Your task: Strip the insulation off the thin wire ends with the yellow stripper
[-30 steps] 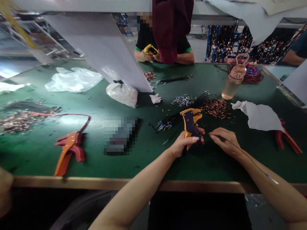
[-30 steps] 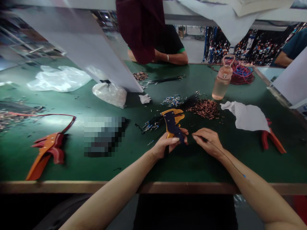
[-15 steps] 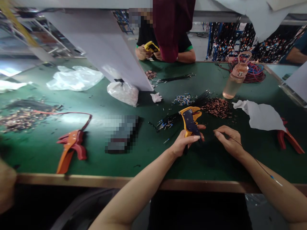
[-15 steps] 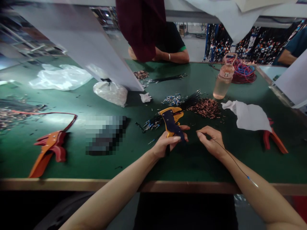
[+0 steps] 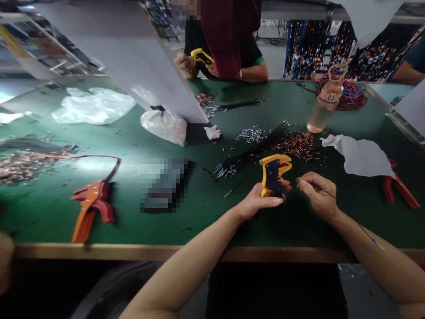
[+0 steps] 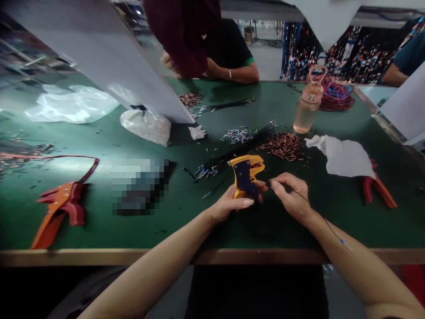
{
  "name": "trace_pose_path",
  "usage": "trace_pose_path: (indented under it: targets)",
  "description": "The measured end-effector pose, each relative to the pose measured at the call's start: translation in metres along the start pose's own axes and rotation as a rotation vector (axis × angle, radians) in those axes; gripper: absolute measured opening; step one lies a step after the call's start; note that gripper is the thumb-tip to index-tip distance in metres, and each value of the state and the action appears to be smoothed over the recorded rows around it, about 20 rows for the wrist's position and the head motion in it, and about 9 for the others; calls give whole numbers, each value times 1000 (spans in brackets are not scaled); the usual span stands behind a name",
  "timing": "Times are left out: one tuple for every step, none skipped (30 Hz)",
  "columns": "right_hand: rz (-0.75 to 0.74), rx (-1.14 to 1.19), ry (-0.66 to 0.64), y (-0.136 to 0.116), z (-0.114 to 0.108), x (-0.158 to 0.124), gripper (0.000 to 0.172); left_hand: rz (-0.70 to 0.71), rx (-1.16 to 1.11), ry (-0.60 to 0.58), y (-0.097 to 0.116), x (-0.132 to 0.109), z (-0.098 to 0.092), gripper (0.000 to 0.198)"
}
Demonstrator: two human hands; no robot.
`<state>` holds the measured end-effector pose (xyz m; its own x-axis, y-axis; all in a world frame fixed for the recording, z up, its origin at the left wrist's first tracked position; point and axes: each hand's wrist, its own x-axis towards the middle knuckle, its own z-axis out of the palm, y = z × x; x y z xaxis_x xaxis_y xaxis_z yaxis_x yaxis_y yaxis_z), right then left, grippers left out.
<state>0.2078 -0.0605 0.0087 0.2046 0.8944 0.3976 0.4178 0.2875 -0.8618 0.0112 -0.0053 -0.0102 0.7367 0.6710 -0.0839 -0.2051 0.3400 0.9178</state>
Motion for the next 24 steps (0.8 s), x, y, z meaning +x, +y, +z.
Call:
trace_pose_path:
  targets:
    - [-12,1,5,-1,1,0,17,-3,8,-1,0,0,0,54]
    - [-23,5,9,-2,1,-1,17,-5,13,-1,-1,0,0,55]
    - [-32,10,11,-3,2,-1,17,-4,17,0,-1,0,0,56]
    - [-42,15,13,-4,3,-2,17,-1,21,-1,-2,0,0,56]
    - [-53,18,15,-5,4,-3,17,5,24,-1,-3,0,0,56]
    - [-65,15,14,-7,4,-3,17,11,30,-2,-3,1,0,56]
    - [-80,6,12,-8,5,-4,17,19,37,-4,-3,1,0,55]
    - [-101,-7,12,-9,6,-5,17,26,46,-6,-3,1,0,54]
    - [-122,-22,13,-10,7,-5,18,31,56,-8,-3,1,0,54]
    - [-144,-38,17,-11,8,-6,18,35,64,-6,-3,0,0,53]
    - [-168,-53,26,-12,9,-6,18,36,69,-1,-3,0,0,52]
    - [-192,-67,37,-13,10,-6,18,35,71,8,-3,0,1,52]
    - [-216,-81,51,-13,10,-6,18,32,70,19,-2,0,1,52]
    - [-238,-95,62,-14,11,-6,19,29,70,31,-2,0,1,52]
    - [-258,-110,71,-14,11,-6,19,25,71,44,-2,0,2,52]
    - [-277,-124,77,-14,11,-6,19,20,74,56,-2,0,3,51]
    - [-290,-134,82,-15,11,-6,19,15,79,63,-2,0,3,51]
    - [-300,-141,85,-15,11,-6,19,9,81,69,-2,0,4,50]
    - [-305,-144,87,-16,12,-6,19,4,81,74,-2,0,5,49]
    - [-305,-145,88,-16,12,-6,19,-1,78,78,-2,0,5,48]
    - [-305,-145,88,-17,12,-6,20,-1,74,82,-2,0,6,47]
    - [-304,-144,89,-17,12,-7,20,0,73,86,-2,0,7,46]
    - [-302,-145,88,-17,13,-7,20,3,75,91,-2,0,7,44]
    - [-302,-150,87,-17,13,-8,20,8,80,95,-2,0,8,42]
